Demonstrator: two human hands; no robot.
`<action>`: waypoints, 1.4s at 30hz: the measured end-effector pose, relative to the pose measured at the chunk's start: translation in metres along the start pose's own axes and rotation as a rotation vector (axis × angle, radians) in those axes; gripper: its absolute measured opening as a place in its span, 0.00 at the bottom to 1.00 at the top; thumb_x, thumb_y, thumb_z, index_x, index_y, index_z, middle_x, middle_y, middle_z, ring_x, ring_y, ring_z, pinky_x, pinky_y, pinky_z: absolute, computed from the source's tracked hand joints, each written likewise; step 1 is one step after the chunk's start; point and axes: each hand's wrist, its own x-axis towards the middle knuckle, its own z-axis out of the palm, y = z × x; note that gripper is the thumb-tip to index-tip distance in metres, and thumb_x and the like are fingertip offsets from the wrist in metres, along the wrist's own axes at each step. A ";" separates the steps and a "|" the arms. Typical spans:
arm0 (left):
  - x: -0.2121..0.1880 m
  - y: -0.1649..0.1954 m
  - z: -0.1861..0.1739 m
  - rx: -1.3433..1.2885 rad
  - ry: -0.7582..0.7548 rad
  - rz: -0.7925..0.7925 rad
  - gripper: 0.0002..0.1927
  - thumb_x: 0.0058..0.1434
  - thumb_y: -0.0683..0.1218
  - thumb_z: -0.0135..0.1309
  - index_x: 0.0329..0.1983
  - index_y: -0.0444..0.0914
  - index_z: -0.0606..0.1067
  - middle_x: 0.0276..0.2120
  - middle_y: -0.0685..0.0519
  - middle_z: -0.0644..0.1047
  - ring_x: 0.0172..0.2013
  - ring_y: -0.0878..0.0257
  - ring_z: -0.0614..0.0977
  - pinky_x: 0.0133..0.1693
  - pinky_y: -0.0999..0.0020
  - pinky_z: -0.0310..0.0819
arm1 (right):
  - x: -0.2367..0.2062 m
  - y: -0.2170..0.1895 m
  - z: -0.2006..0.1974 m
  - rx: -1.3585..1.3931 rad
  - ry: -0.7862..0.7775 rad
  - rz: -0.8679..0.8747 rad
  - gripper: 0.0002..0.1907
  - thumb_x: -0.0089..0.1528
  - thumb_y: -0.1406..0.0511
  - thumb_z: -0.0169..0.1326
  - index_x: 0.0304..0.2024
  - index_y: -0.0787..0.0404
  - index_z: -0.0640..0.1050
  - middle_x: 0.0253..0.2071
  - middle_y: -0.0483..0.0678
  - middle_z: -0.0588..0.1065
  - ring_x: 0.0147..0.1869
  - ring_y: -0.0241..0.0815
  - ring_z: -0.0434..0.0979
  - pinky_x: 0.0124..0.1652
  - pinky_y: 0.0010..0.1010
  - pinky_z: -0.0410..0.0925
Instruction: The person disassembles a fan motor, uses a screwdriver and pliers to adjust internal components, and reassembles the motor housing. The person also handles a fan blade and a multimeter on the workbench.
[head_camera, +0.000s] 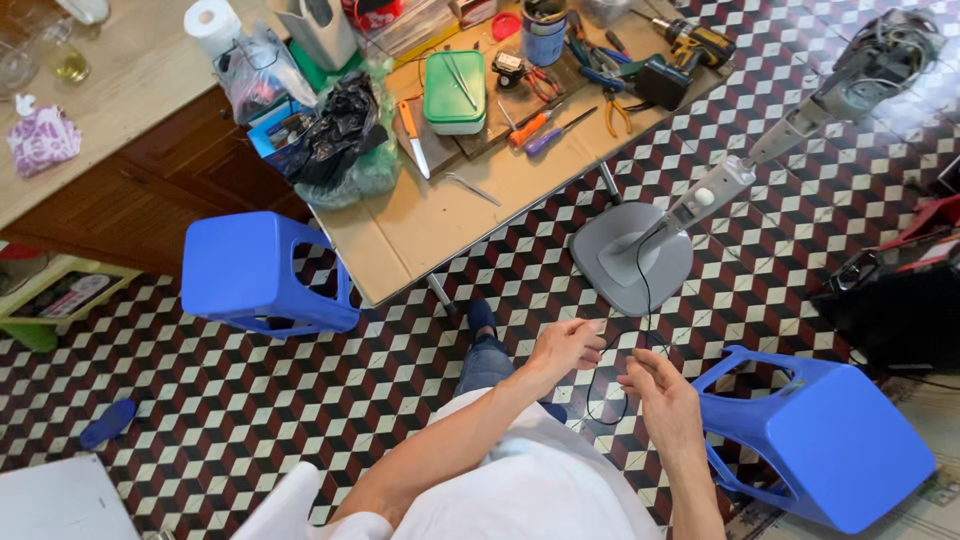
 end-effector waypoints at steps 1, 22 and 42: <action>-0.007 -0.003 -0.004 0.002 0.003 0.002 0.22 0.69 0.53 0.49 0.56 0.32 0.76 0.45 0.43 0.82 0.41 0.57 0.85 0.41 0.66 0.82 | 0.000 -0.006 0.005 -0.014 -0.017 -0.017 0.23 0.65 0.62 0.53 0.58 0.70 0.76 0.50 0.54 0.81 0.47 0.43 0.82 0.46 0.32 0.73; -0.065 0.010 -0.098 -0.107 0.162 -0.108 0.23 0.65 0.44 0.48 0.63 0.35 0.72 0.51 0.46 0.81 0.38 0.62 0.85 0.39 0.67 0.83 | -0.025 -0.033 0.104 0.027 -0.150 0.180 0.21 0.65 0.63 0.51 0.58 0.67 0.76 0.48 0.52 0.82 0.47 0.41 0.83 0.49 0.30 0.75; -0.091 -0.019 -0.206 -0.099 0.320 0.092 0.27 0.66 0.54 0.50 0.57 0.28 0.78 0.49 0.45 0.83 0.51 0.57 0.84 0.56 0.63 0.72 | -0.043 -0.017 0.191 -0.057 -0.166 0.209 0.23 0.64 0.63 0.53 0.59 0.70 0.75 0.50 0.56 0.81 0.48 0.46 0.83 0.50 0.34 0.74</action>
